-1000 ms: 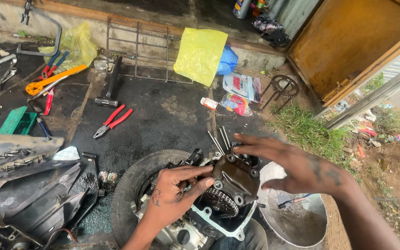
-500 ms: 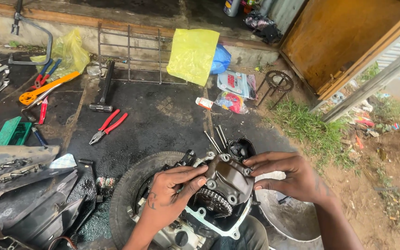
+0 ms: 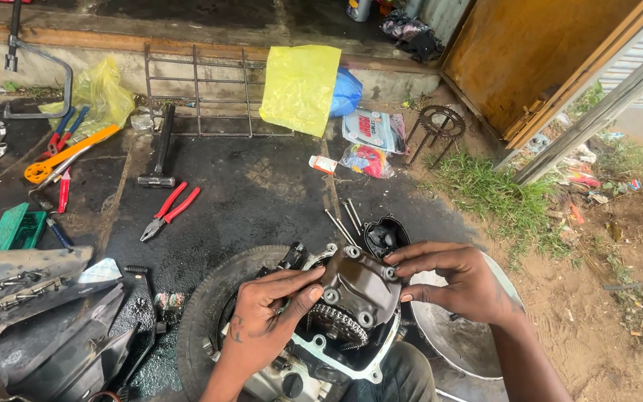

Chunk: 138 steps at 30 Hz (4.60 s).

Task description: The person sits on the ground working on a disassembled motorcycle engine. They handle the cylinder head and cam chain, fit a small metal cover component onto the head, then use a socket wrench to work on fasteners and manipulate parts inside the engine by hand.

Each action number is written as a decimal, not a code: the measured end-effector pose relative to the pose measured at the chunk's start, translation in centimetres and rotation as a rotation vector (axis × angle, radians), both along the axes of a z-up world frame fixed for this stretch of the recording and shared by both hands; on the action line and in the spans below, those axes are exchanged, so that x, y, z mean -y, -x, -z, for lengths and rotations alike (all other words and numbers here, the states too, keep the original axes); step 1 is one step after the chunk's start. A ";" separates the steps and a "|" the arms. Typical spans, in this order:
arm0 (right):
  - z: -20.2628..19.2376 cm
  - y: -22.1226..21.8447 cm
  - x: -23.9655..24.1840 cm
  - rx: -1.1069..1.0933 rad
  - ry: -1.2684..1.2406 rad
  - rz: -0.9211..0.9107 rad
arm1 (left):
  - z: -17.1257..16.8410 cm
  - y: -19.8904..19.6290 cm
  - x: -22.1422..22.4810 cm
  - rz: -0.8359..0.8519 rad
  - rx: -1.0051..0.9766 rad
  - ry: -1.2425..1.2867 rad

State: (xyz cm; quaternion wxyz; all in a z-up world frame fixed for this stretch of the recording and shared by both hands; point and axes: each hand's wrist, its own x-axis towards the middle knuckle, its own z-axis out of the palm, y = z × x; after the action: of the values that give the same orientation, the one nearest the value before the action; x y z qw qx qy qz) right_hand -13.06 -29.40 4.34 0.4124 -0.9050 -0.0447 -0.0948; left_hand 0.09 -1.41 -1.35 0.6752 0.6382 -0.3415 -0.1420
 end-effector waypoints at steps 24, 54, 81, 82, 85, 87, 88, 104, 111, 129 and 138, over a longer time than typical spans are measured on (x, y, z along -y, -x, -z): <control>2.4 0.1 0.1 -0.022 -0.368 0.028 | 0.4 -0.2 -0.1 -0.046 -0.091 -0.084; 2.9 0.2 0.8 0.054 -0.256 -0.020 | 0.4 -0.2 0.0 -0.030 -0.094 -0.053; -5.4 -1.8 -5.9 -0.053 0.272 -0.107 | -0.7 0.0 -0.4 -0.012 -0.110 -0.051; -5.6 -2.1 -6.0 -0.088 0.315 -0.085 | -0.6 0.0 -0.5 -0.003 -0.096 -0.036; -6.6 -2.7 -6.8 -0.148 0.373 -0.071 | -0.7 0.1 -0.7 0.029 -0.058 0.033; -7.4 -2.9 -7.6 -0.172 0.388 -0.080 | -0.7 0.2 -0.8 0.050 -0.034 0.085; -7.8 -2.9 -8.1 -0.218 0.410 -0.025 | -0.8 0.2 -0.9 0.056 -0.005 0.088; -10.8 -7.1 -8.8 -0.599 0.618 -0.388 | -0.9 0.0 -1.2 0.086 -0.056 0.017; -9.7 -6.4 -7.5 -0.566 0.547 -0.401 | -0.8 -0.2 -1.1 0.087 -0.054 0.015; -8.8 -6.9 -4.9 -0.326 0.321 -0.474 | -0.3 -0.4 -0.8 0.002 -0.092 -0.082; -8.1 -6.8 -4.1 -0.327 0.291 -0.507 | -0.5 -0.7 -0.7 0.053 -0.079 -0.083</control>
State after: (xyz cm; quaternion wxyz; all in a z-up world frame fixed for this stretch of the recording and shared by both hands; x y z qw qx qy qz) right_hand -6.31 -25.29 12.48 0.2911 -0.9176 -0.2148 0.1649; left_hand 0.75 -0.72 -0.84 0.6571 0.6502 -0.3254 -0.1989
